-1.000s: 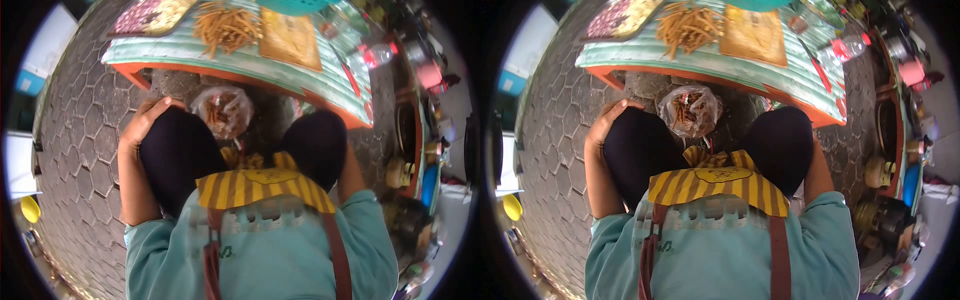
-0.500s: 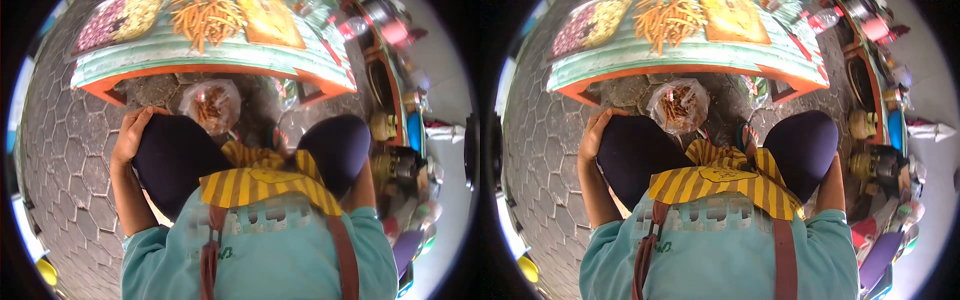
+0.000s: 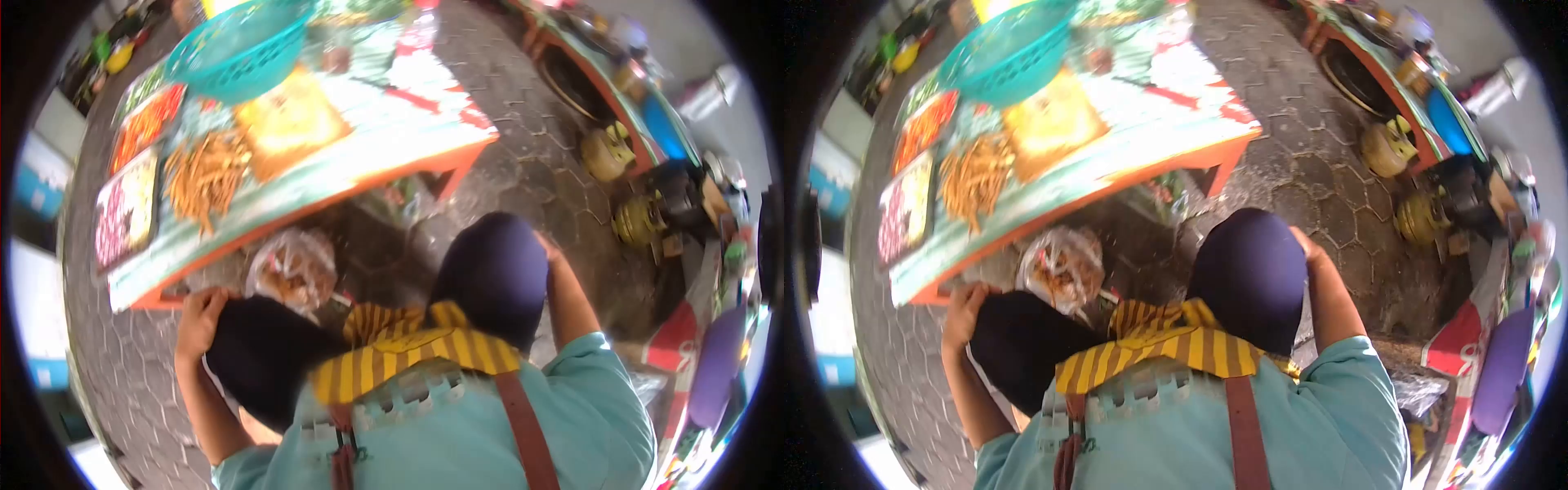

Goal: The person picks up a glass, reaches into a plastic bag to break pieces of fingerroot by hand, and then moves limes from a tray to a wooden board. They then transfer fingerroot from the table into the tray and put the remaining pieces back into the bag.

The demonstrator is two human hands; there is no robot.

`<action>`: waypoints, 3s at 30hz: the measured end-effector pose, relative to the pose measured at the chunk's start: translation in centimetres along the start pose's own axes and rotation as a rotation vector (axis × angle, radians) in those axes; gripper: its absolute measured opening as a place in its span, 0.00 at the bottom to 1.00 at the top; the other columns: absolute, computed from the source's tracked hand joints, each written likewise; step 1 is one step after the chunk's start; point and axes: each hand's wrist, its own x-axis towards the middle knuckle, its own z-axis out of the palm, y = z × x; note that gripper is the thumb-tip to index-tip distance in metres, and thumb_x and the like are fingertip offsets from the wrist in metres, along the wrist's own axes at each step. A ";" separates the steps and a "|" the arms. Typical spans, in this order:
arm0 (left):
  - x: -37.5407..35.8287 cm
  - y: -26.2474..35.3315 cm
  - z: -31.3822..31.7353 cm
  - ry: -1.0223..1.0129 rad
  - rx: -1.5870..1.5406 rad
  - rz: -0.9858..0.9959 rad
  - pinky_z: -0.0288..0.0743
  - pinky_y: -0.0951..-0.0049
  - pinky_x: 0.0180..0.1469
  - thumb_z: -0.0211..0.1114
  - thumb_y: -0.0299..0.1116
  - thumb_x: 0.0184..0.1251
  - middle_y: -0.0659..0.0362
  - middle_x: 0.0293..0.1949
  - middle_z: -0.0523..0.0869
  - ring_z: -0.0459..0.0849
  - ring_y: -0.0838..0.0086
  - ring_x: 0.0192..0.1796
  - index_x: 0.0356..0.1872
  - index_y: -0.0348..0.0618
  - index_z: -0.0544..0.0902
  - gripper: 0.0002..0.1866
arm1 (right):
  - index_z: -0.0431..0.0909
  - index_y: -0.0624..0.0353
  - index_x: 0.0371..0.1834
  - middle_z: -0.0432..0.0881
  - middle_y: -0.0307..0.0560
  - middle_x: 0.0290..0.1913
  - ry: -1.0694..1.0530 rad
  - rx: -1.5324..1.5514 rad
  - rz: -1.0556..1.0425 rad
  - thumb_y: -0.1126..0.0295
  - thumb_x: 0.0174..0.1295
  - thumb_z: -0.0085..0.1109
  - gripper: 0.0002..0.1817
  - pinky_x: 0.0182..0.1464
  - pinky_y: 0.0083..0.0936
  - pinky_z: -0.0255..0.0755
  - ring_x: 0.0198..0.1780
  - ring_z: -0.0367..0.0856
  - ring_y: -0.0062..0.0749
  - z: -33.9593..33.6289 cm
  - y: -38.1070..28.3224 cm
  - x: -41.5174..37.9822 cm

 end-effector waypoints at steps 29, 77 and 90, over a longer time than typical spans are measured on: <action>20.0 21.6 16.8 -0.510 0.426 0.729 0.64 0.62 0.61 0.57 0.24 0.59 0.49 0.55 0.74 0.72 0.59 0.59 0.51 0.38 0.76 0.17 | 0.78 0.61 0.44 0.82 0.54 0.39 0.609 -0.231 0.231 0.62 0.59 0.54 0.16 0.43 0.37 0.74 0.39 0.81 0.49 2.0 4.6 -12.3; 10.7 4.2 5.9 -0.792 -0.407 0.555 0.63 0.72 0.55 0.49 0.53 0.66 0.54 0.37 0.82 0.77 0.68 0.47 0.37 0.36 0.83 0.26 | 0.75 0.68 0.48 0.82 0.51 0.40 0.552 0.863 0.902 0.55 0.66 0.49 0.23 0.50 0.33 0.73 0.44 0.81 0.38 0.6 -16.3 -3.6; 12.9 4.2 5.5 -0.793 -0.460 0.144 0.66 0.68 0.54 0.56 0.45 0.63 0.54 0.35 0.83 0.79 0.67 0.45 0.32 0.34 0.82 0.20 | 0.80 0.61 0.45 0.83 0.52 0.40 -0.409 0.099 0.774 0.58 0.67 0.41 0.20 0.45 0.31 0.76 0.41 0.83 0.34 -7.4 -4.8 2.5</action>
